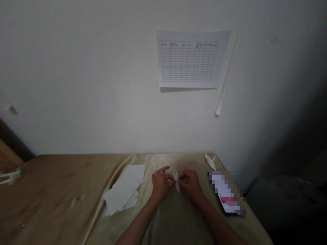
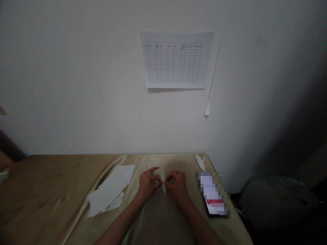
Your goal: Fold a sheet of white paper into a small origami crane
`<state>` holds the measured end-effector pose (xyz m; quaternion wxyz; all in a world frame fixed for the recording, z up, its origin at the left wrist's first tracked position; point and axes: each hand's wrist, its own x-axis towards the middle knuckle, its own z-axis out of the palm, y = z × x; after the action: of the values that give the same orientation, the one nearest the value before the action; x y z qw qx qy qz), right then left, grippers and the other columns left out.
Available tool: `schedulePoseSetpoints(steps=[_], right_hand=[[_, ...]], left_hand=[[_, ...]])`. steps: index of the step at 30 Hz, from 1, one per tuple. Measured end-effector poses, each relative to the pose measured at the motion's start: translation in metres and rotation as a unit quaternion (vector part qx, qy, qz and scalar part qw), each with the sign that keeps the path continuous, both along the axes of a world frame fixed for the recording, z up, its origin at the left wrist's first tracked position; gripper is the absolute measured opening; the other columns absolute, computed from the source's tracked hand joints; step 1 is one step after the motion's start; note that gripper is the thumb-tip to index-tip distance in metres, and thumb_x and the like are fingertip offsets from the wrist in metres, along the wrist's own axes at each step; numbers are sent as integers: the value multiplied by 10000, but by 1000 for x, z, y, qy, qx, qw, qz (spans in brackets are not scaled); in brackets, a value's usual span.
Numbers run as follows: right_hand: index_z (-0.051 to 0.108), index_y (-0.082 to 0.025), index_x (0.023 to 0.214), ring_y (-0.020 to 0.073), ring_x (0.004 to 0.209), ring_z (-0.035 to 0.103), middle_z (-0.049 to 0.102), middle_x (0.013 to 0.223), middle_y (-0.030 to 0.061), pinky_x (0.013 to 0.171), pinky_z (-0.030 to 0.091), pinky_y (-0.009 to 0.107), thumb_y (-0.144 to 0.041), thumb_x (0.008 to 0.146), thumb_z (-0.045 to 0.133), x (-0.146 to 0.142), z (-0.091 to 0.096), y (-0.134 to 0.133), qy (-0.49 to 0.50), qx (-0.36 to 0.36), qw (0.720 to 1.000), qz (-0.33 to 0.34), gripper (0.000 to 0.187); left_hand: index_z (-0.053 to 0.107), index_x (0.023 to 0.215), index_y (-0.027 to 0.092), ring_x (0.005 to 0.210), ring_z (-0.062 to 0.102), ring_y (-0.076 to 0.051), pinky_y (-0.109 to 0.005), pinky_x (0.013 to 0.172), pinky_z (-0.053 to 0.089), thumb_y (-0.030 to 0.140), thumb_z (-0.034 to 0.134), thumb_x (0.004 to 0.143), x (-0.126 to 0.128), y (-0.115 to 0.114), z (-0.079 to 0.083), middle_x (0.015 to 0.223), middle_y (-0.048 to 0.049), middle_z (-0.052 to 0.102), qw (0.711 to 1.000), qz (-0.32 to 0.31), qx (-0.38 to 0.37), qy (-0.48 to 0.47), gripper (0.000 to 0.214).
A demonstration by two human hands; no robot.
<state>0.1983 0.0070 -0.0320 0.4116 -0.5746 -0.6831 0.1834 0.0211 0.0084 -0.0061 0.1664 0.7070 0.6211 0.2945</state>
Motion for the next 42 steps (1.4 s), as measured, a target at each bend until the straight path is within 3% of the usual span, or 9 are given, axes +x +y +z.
schedulePoseSetpoints(steps=[8,12,18,22,27,42], right_hand=[[738,-264,838,269,1149,547,711,978,33,1112,252,455,-216,788,675,-7,5,-5,-68,-11,998,12,94],[738,-272,871,270,1166,533,729,1009,18,1096,252,447,-216,814,665,-7,5,-4,-91,-15,996,20,108],[758,-318,930,263,1198,511,726,1120,2,1115,213,466,-260,876,634,-3,5,-2,-106,-15,994,37,148],[760,-320,938,264,1213,508,732,1123,1,1126,174,490,-255,896,602,-2,7,-3,-101,-22,994,41,177],[756,-323,955,254,1217,507,740,1112,-7,1122,181,479,-230,891,592,-1,9,-2,-101,-34,994,34,199],[774,-333,922,241,1177,511,722,1122,-4,1101,209,448,-268,869,653,5,7,4,-131,-43,990,38,147]], left_hand=[[779,782,297,1357,420,-313,-636,1177,161,261,744,765,6,-2,-3,1451,9,540,999,12,-10,52,53],[764,806,300,1365,411,-308,-647,1175,138,271,733,782,7,-1,-7,1460,0,521,997,13,0,71,49],[728,1065,350,1347,438,-308,-633,1167,193,283,754,766,8,-2,-9,1471,-31,498,995,27,27,88,308],[771,928,407,1367,415,-315,-671,1164,153,304,746,796,6,-2,-10,1526,34,450,995,6,33,97,169],[781,897,409,1362,424,-318,-712,1159,130,385,742,818,4,0,-8,1539,51,445,994,-2,21,103,91],[772,867,375,1385,416,-330,-755,1148,54,446,791,764,1,2,6,1554,32,445,990,-47,11,131,127]])
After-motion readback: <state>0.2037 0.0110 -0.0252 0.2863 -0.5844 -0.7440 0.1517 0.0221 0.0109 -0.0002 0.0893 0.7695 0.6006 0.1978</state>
